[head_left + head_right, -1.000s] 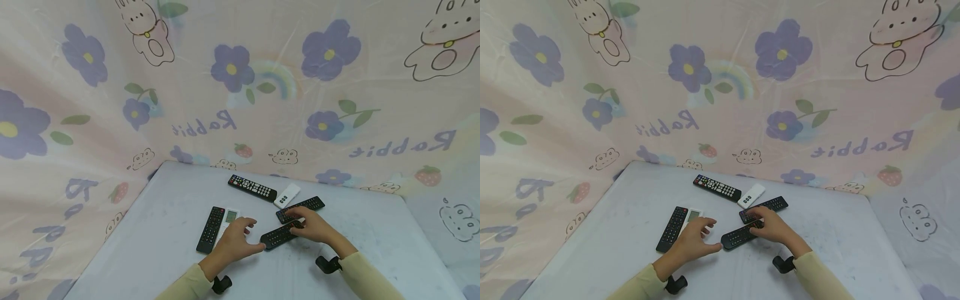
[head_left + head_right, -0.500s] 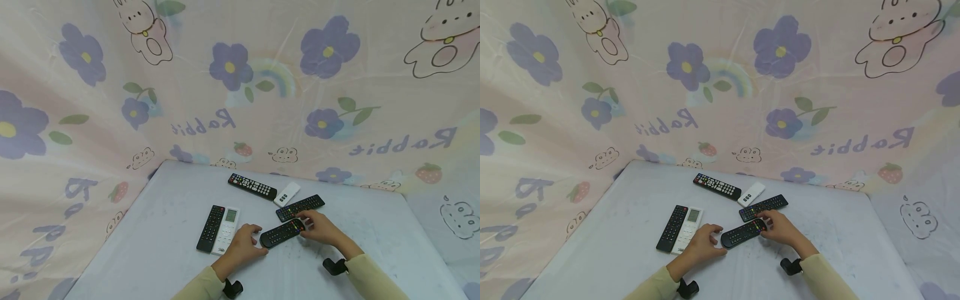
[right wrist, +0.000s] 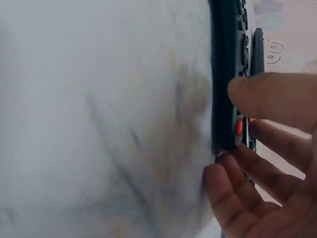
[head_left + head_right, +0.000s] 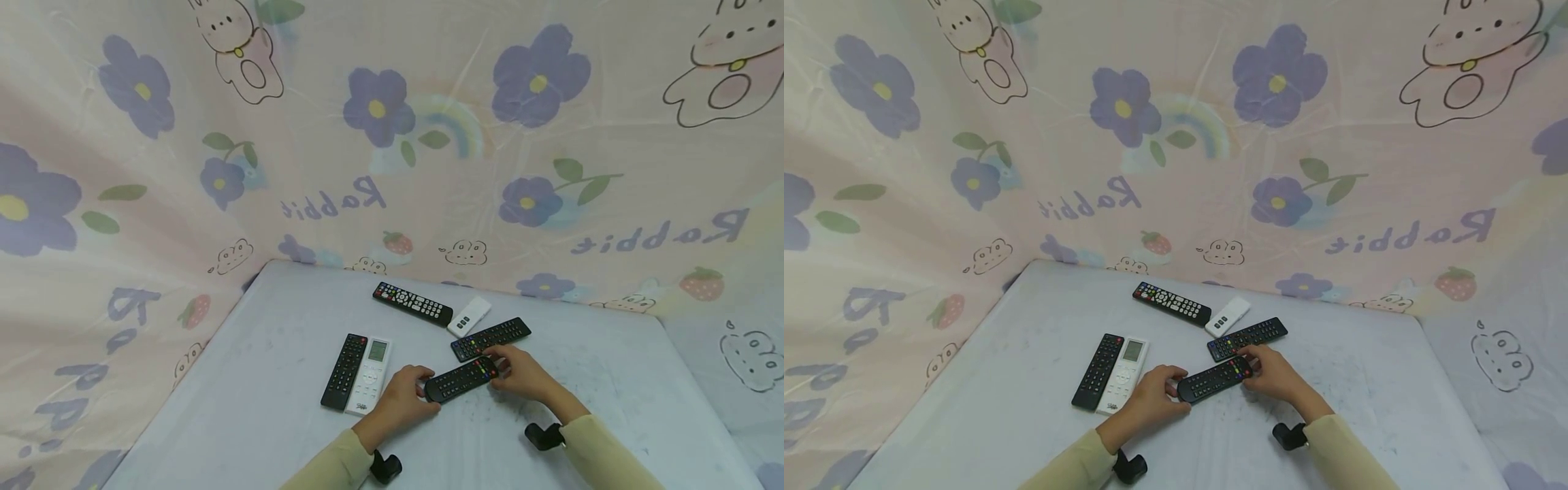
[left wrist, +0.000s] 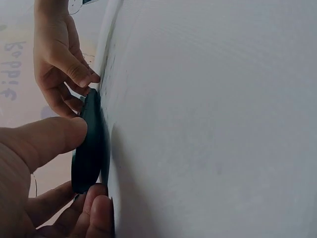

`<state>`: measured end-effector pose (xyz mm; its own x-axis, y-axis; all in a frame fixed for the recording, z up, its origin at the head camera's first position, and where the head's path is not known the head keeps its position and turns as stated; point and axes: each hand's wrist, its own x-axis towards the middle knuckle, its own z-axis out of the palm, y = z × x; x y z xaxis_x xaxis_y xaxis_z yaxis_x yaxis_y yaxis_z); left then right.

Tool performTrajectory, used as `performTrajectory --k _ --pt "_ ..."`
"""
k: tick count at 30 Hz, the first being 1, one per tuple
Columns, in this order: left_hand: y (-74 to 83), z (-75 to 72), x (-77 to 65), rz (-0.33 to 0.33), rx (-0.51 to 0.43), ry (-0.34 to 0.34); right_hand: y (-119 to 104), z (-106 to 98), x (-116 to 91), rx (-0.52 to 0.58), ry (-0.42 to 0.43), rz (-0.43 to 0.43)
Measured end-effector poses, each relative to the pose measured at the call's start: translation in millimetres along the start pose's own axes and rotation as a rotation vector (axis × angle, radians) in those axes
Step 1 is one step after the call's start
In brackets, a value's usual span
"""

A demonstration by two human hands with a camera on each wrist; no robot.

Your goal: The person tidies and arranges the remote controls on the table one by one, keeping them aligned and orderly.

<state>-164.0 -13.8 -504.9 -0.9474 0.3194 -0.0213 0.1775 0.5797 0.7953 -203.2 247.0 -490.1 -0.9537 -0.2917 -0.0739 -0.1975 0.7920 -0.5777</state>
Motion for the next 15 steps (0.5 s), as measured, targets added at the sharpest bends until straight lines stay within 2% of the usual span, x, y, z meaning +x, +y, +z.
performTrajectory --k 9,15 --pt "3.1 -1.0 1.5 0.049 -0.003 -0.032 -1.5 2.5 -0.7 0.014 0.008 0.002" --pt "1.9 0.0 3.1 0.043 0.016 -0.052 -4.6 5.1 -0.9 -0.001 0.032 0.04"
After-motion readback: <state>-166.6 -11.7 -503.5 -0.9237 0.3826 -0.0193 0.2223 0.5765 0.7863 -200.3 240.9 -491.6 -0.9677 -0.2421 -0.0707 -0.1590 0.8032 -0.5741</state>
